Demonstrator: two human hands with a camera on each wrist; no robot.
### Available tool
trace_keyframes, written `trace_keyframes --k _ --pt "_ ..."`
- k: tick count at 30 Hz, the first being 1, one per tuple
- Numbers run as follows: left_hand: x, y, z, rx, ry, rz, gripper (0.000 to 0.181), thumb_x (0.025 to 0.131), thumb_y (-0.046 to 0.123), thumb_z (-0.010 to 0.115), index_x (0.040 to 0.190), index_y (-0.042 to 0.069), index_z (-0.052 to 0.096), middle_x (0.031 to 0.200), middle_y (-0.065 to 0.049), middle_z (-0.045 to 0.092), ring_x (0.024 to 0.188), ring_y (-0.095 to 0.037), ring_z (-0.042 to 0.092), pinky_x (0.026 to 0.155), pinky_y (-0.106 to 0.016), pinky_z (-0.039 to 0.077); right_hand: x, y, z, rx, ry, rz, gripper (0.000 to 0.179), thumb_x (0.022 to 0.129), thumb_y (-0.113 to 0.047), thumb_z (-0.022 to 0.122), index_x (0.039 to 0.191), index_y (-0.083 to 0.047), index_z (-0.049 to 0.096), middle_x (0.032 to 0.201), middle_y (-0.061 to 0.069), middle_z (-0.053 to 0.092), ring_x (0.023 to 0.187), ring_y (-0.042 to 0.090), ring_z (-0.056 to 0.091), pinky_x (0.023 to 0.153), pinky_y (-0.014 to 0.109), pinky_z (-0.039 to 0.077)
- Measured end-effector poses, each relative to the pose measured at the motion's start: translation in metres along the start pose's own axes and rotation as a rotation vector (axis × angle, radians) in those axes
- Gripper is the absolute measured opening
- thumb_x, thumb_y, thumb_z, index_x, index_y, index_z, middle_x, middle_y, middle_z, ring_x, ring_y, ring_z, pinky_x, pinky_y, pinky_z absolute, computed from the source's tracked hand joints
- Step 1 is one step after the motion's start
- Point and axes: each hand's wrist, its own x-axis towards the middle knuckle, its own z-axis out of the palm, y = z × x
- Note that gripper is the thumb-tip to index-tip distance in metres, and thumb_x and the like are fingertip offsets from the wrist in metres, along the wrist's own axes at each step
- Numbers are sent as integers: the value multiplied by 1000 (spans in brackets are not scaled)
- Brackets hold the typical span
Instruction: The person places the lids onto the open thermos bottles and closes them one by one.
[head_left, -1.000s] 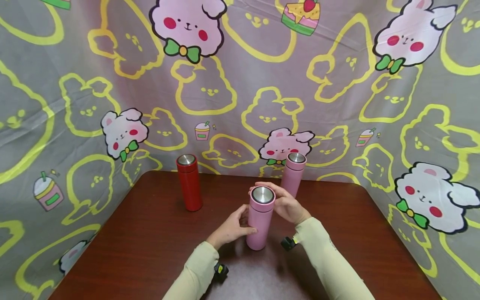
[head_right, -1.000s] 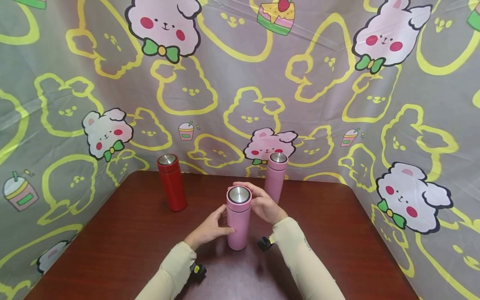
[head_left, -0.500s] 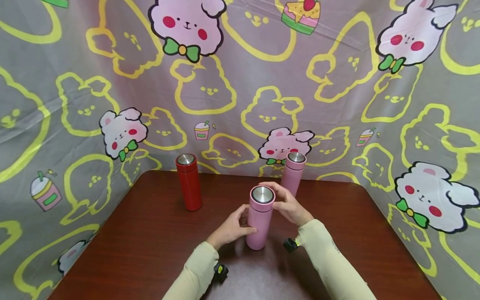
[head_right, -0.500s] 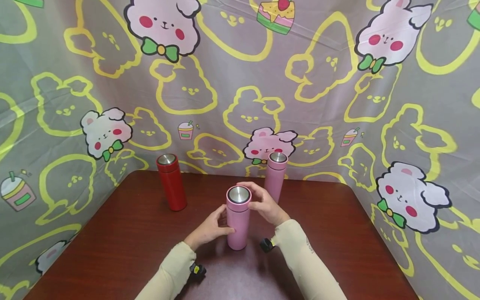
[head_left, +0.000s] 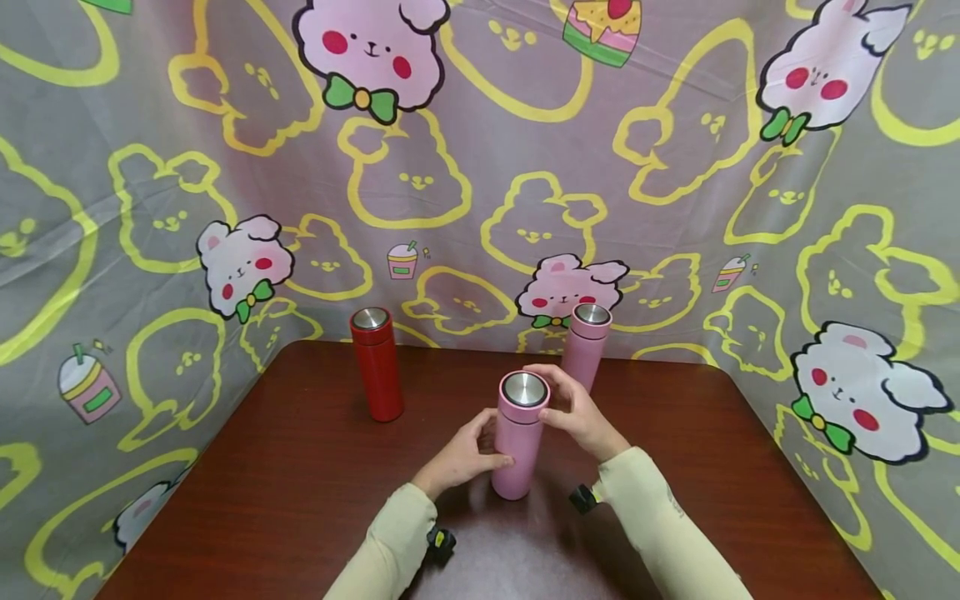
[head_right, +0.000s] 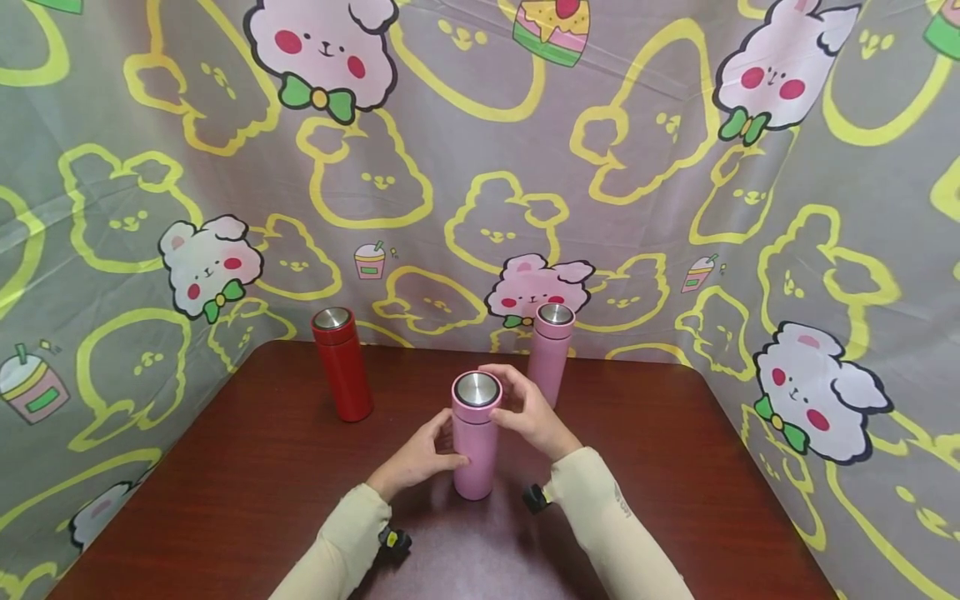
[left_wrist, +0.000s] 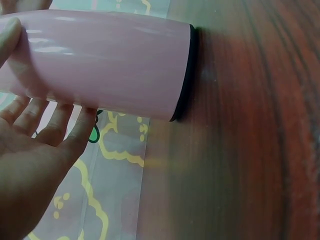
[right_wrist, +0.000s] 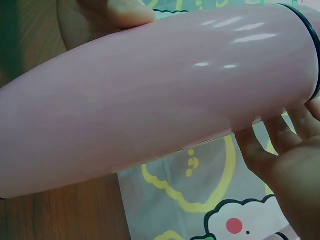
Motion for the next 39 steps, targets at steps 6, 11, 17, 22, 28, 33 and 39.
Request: trace_keyframes --k 6,11,17,22,28,33,39 --pt "0 0 0 -10 -3 -16 60 81 5 74 132 2 43 123 -11 55 110 -22 56 91 -36 47 -3 -3 2 -58 50 4 56 86 -9 65 134 5 40 121 6 57 106 19 56 87 31 47" --pt "0 1 0 -20 -2 -18 60 80 5 74 132 2 42 124 -12 55 110 -24 56 90 -35 48 -3 -2 2 -45 66 11 55 85 -4 65 133 5 41 119 5 58 103 18 57 85 31 48" --pt "0 0 0 -5 -1 -20 60 81 6 74 132 2 42 122 -12 55 109 -23 56 90 -35 48 1 4 -2 182 -53 -13 50 87 0 50 135 2 36 127 9 52 112 21 53 92 35 45" --pt "-1 0 0 -4 7 -27 60 81 7 74 131 4 43 121 -10 55 108 -22 56 91 -39 47 7 7 -3 328 -194 -56 61 79 6 31 140 5 30 136 13 46 122 26 46 102 41 37" --pt "-1 2 0 12 5 -30 59 81 9 75 131 3 44 122 -11 55 110 -24 56 93 -41 45 16 8 -4 416 -307 -62 63 80 0 27 142 6 28 143 22 37 132 35 35 108 46 27" --pt "-1 4 -1 35 4 -32 63 81 11 75 133 1 41 125 -13 54 113 -28 54 95 -44 44 22 9 -4 471 -365 -32 61 83 -5 33 142 7 28 142 24 39 132 35 34 108 48 26" --pt "5 -16 0 31 10 -31 65 81 11 75 135 3 40 128 -12 53 114 -27 53 94 -42 45 22 10 -5 480 -379 -44 60 84 -5 37 140 11 26 137 24 44 127 30 42 107 47 29"
